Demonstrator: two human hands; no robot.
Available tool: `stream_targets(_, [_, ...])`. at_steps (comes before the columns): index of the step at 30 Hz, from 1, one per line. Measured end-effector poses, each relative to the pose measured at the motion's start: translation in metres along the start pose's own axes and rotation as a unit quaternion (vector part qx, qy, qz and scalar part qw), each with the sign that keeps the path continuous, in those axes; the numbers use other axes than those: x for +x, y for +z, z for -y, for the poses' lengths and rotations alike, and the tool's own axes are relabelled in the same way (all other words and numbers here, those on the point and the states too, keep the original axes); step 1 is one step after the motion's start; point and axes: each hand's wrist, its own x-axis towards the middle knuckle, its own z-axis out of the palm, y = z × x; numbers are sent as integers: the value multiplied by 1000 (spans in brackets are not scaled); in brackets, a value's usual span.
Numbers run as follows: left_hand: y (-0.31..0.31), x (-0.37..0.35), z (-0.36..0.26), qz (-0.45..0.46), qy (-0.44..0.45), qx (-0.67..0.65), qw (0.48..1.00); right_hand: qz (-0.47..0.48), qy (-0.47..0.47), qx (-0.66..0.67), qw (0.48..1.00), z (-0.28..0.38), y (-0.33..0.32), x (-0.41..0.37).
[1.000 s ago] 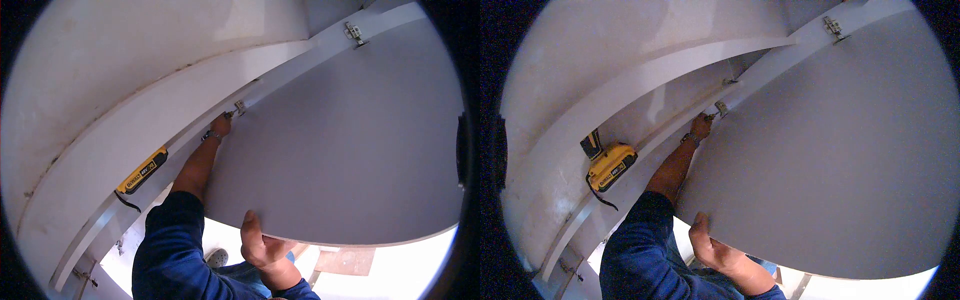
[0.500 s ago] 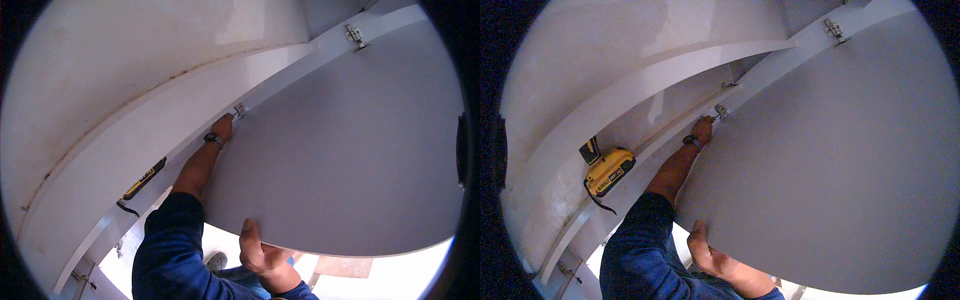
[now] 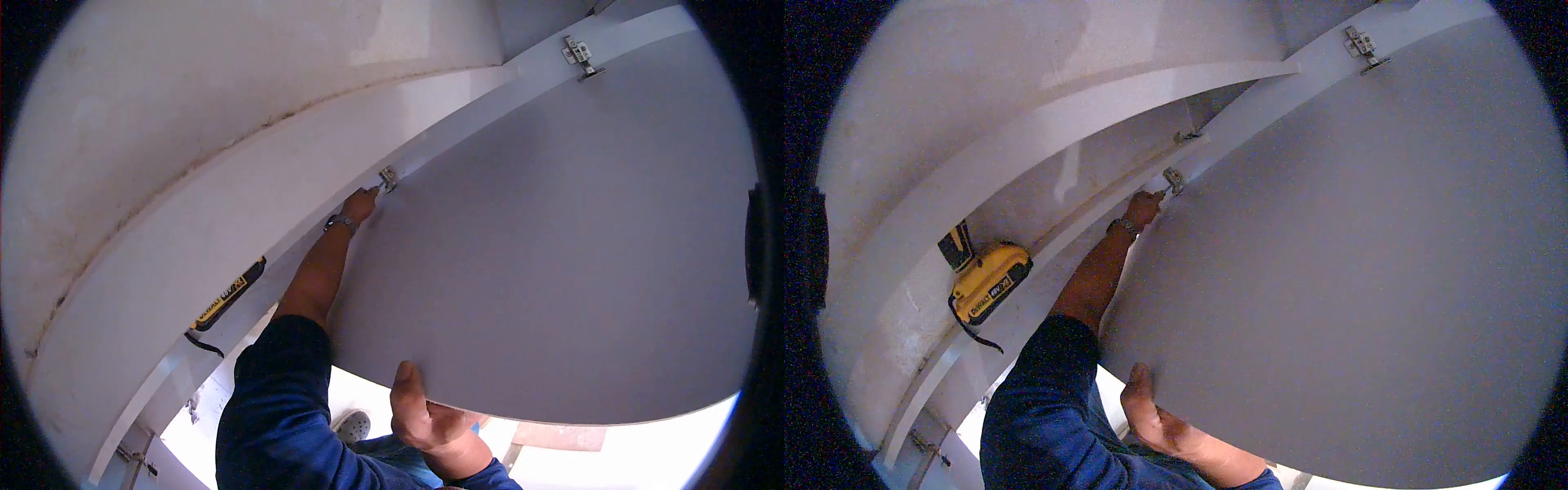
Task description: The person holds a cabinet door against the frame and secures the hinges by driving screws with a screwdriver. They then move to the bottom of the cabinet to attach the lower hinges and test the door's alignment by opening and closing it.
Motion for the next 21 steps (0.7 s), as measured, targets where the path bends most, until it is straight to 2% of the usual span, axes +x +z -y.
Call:
stream_targets(3, [-1, -6, -6, -89, 23, 32, 995, 2, 13, 32, 999, 3, 2, -3])
stream_targets(6, [24, 11, 18, -251, 145, 156, 944, -8, 36, 52, 998, 6, 5, -3])
stream_targets(9, [23, 11, 21, -271, 175, 129, 938, -5, 44, 71, 996, 7, 4, -4])
stream_targets(11, [30, 28, 35, -190, 106, 153, 964, -4, 29, 52, 998, 6, 4, -5])
stream_targets(13, [27, 32, 34, -68, 8, 63, 996, -7, 26, 33, 999, 6, 5, -5])
stream_targets(14, [-10, -2, -6, 15, -57, -40, 997, -9, 35, 33, 999, 7, 5, -5])
stream_targets(15, [-29, -22, -33, 98, -120, -142, 978, -9, 40, 29, 999, 8, 5, -5])
stream_targets(17, [-16, -21, -33, -18, -52, 17, 998, -7, 46, 18, 999, 8, 5, -6])
stream_targets(18, [-11, -23, -32, -77, -18, 97, 992, -3, 46, 20, 999, 8, 4, -5])
stream_targets(21, [10, -6, 0, -204, 151, 172, 952, 7, 37, 30, 999, 6, 2, -3])
